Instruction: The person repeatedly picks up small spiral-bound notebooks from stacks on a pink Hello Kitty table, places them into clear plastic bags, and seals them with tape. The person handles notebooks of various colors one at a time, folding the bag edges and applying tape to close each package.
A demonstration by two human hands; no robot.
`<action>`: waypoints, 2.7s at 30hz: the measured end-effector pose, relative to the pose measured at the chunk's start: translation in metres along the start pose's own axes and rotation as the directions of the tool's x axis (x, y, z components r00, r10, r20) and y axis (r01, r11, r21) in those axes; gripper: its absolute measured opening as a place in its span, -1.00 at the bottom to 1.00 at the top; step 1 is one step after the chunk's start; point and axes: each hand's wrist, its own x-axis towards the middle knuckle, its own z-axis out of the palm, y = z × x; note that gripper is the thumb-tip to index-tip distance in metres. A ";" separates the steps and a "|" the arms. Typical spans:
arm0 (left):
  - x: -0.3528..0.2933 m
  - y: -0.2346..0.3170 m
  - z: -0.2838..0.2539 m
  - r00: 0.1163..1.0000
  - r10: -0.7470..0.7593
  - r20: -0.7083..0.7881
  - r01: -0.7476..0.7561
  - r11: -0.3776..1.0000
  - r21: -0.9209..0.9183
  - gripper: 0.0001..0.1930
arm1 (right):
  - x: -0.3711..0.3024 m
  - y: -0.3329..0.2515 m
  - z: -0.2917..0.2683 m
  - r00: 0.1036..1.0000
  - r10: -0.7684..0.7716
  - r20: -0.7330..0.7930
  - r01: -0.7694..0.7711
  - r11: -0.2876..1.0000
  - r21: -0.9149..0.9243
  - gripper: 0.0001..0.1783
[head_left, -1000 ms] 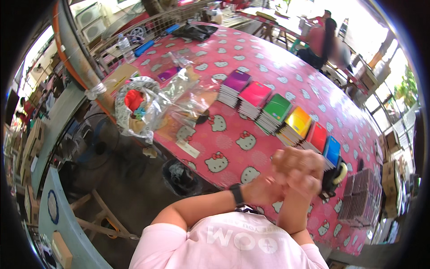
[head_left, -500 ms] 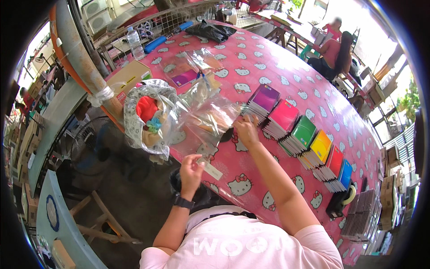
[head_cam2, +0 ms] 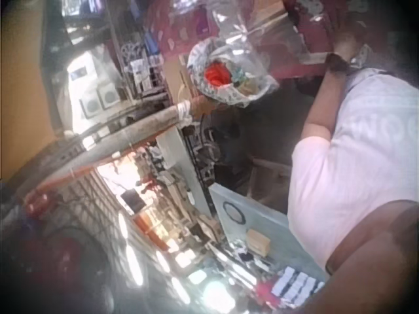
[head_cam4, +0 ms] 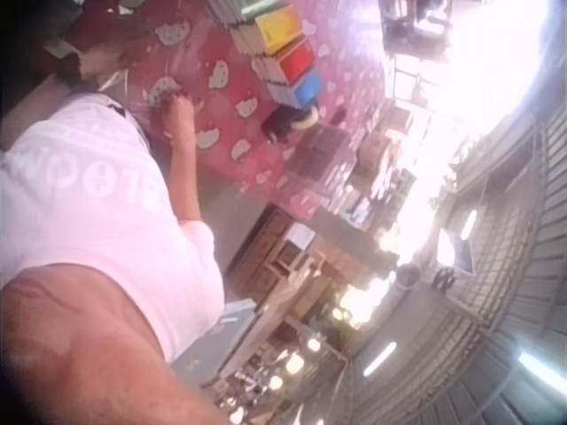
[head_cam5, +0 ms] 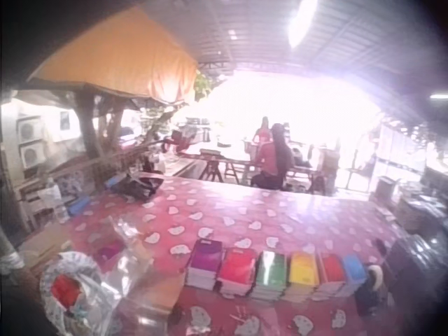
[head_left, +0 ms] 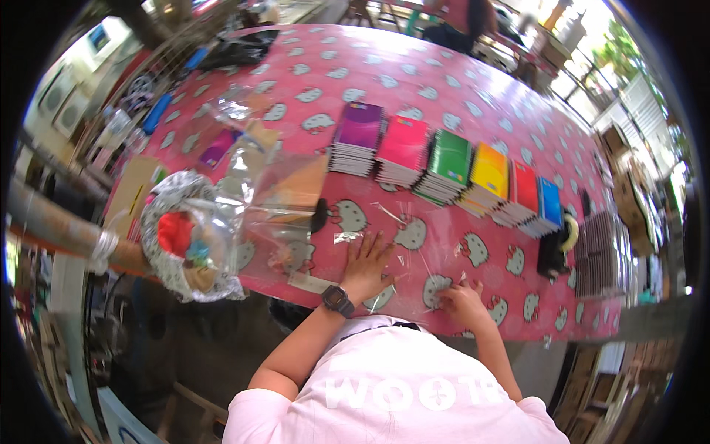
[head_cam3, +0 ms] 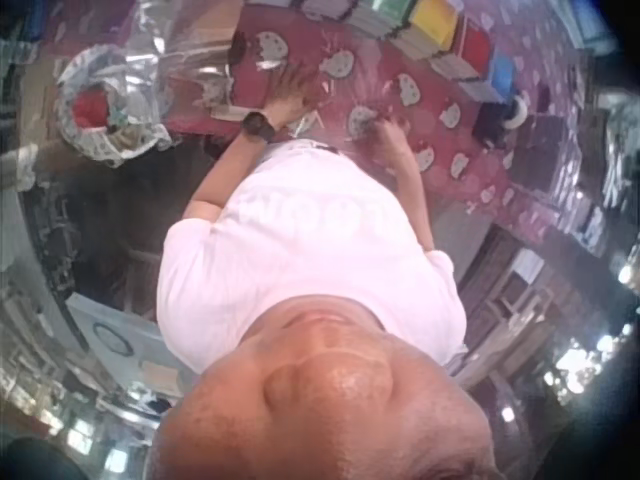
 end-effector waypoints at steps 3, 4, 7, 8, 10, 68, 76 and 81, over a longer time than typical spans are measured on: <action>0.009 0.008 0.000 0.989 0.121 0.082 -0.120 0.993 -0.016 -0.14 | -0.008 -0.020 -0.046 0.996 0.027 0.085 -0.038 0.990 0.132 -0.65; 0.014 0.012 -0.002 0.980 0.160 0.118 -0.157 0.987 -0.026 -0.13 | -0.009 -0.020 -0.049 1.000 0.014 0.018 -0.017 0.984 0.178 -0.63; 0.032 0.017 -0.008 0.941 0.243 0.236 -0.251 0.968 0.004 -0.09 | 0.009 -0.020 -0.032 0.964 0.009 -0.265 0.038 0.985 0.170 -0.54; 0.037 0.015 -0.008 0.935 0.275 0.223 -0.281 0.960 -0.005 -0.08 | 0.005 -0.011 -0.019 0.957 0.145 -0.251 -0.131 0.989 0.075 -0.53; 0.047 0.005 -0.014 0.935 0.310 0.173 -0.315 0.949 0.002 -0.06 | 0.010 -0.002 -0.004 0.890 0.371 -0.264 -0.412 0.903 -0.123 -0.50; 0.054 0.029 -0.052 0.950 -0.267 -0.162 -0.301 -0.643 -0.704 -0.48 | 0.231 -0.132 -0.128 0.763 -0.109 -0.638 0.498 0.728 0.471 -0.76; 0.047 0.013 -0.059 0.925 -0.377 0.043 -0.153 -0.476 -0.866 -0.61 | 0.190 -0.066 -0.114 0.832 -0.309 -0.462 0.488 0.803 0.342 -0.63; 0.063 0.037 0.004 0.958 -0.202 0.203 0.226 0.096 -0.969 -0.63 | 0.257 -0.089 -0.110 0.857 -0.359 -0.370 0.248 0.916 -0.314 -0.62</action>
